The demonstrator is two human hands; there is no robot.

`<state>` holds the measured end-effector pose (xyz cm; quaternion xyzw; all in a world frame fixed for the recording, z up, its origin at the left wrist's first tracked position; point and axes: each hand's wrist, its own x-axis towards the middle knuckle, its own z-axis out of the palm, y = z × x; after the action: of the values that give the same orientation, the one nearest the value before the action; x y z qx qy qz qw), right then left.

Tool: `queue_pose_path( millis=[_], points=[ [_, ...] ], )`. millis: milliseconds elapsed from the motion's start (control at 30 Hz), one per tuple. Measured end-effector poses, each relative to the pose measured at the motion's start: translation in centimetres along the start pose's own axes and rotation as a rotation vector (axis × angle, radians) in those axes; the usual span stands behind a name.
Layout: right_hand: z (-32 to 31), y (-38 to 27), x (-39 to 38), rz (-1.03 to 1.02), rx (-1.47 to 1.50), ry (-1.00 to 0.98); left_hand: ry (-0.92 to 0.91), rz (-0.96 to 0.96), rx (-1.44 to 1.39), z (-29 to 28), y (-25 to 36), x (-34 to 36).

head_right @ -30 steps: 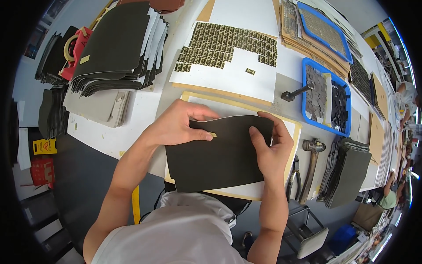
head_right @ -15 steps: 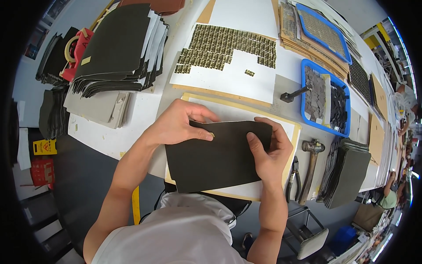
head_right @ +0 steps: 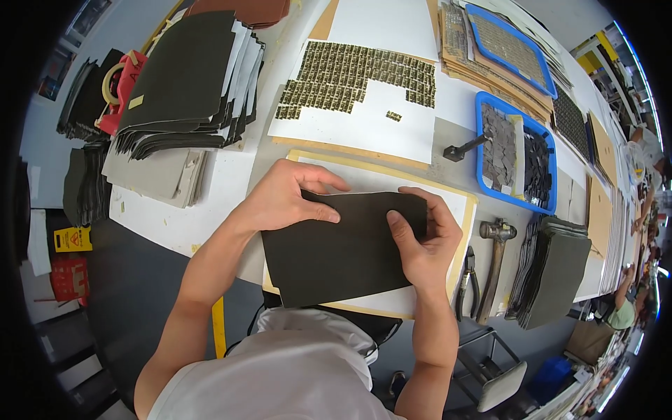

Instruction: Assembling leather pieces by applying glue and hammering down components.

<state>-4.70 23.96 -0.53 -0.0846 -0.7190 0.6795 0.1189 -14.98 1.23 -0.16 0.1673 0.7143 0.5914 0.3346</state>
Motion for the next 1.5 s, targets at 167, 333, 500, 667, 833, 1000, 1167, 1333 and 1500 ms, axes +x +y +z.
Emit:
queue_pose_path(
  millis=[167, 333, 500, 667, 833, 1000, 1167, 1333, 1500],
  points=[
    [-0.1, 0.0, -0.2, 0.005, -0.014, 0.008, 0.034, 0.083, 0.058, 0.2, -0.7, 0.2],
    [0.0, 0.0, -0.1, -0.016, -0.015, 0.012, 0.042, 0.073, 0.094, 0.2, -0.7, 0.2],
    [0.2, 0.1, 0.1, -0.026, -0.018, 0.014, 0.025, 0.087, 0.069, 0.0, -0.6, 0.1],
    [-0.2, 0.6, 0.3, -0.001, 0.025, 0.067, 0.034, 0.243, 0.132, -0.2, -1.5, 0.6],
    [-0.6, 0.4, 0.6, 0.011, -0.005, 0.040, 0.030, 0.012, 0.069, -0.2, -0.9, 0.1],
    [-3.9, 0.0, 2.2, 0.020, 0.164, -0.142, 0.063, 0.102, 0.143, 0.1, -1.5, -0.1],
    [-6.0, 1.9, 3.2, 0.055, 0.491, -0.073, 0.028, 0.234, 0.127, 1.1, 0.2, -0.5],
    [-4.9, 2.3, 3.6, 0.197, 0.387, -0.150, 0.059, 0.451, 0.487, 1.9, 3.9, -4.1],
    [-5.7, 2.8, 3.6, 0.259, 0.563, -0.582, 0.071, 0.623, 0.580, 2.0, 7.3, -4.7]
  ],
)
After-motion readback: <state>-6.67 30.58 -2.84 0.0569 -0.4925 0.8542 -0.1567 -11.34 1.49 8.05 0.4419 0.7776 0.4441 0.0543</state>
